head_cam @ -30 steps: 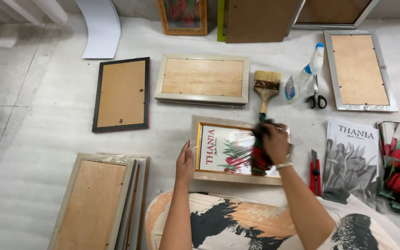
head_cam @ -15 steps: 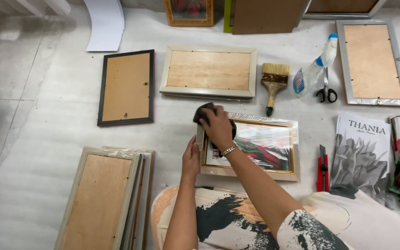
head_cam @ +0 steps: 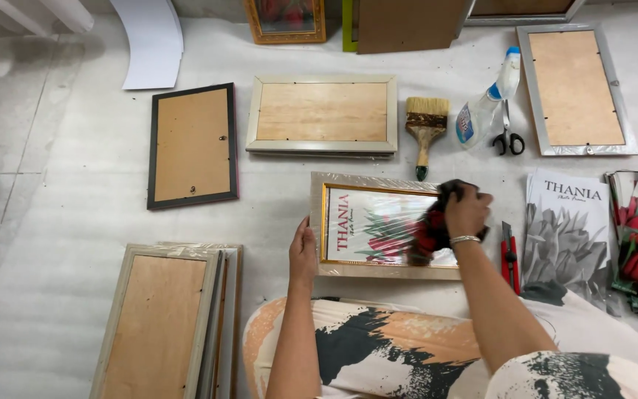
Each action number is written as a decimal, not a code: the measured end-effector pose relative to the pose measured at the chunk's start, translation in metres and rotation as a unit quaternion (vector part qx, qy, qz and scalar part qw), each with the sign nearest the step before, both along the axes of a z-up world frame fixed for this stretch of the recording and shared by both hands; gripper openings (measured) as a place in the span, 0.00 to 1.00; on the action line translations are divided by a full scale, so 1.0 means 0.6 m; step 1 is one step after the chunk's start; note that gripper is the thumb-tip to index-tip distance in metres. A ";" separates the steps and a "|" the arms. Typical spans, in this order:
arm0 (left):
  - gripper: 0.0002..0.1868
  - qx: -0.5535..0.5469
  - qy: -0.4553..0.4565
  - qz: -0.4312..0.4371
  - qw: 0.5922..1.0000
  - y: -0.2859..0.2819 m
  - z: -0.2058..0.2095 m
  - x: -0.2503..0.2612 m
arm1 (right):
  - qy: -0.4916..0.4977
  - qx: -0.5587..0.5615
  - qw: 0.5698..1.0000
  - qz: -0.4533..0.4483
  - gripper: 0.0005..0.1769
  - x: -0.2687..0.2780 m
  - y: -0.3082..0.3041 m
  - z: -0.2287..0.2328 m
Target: Cleaning a picture frame with a cloth and applying a substance to the back of a frame with a brush
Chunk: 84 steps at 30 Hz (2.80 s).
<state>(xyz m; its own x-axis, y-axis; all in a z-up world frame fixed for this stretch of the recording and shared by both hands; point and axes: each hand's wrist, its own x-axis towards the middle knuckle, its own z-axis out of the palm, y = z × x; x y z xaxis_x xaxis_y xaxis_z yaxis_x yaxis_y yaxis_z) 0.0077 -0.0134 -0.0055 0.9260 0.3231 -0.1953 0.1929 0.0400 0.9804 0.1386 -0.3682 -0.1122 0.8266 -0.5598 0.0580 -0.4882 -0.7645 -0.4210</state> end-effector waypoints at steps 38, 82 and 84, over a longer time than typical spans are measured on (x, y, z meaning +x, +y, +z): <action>0.55 -0.198 -0.011 0.001 0.980 0.020 -0.099 0.017 | -0.104 -0.029 0.864 0.492 0.23 -0.191 0.392 0.184; 0.59 -0.311 0.014 0.013 0.950 0.010 -0.015 0.007 | -0.115 -0.051 0.807 0.576 0.29 -0.230 0.313 0.148; 0.42 -0.188 0.034 0.011 0.982 0.015 -0.025 0.007 | -0.096 -0.068 0.774 0.622 0.27 -0.223 0.249 0.102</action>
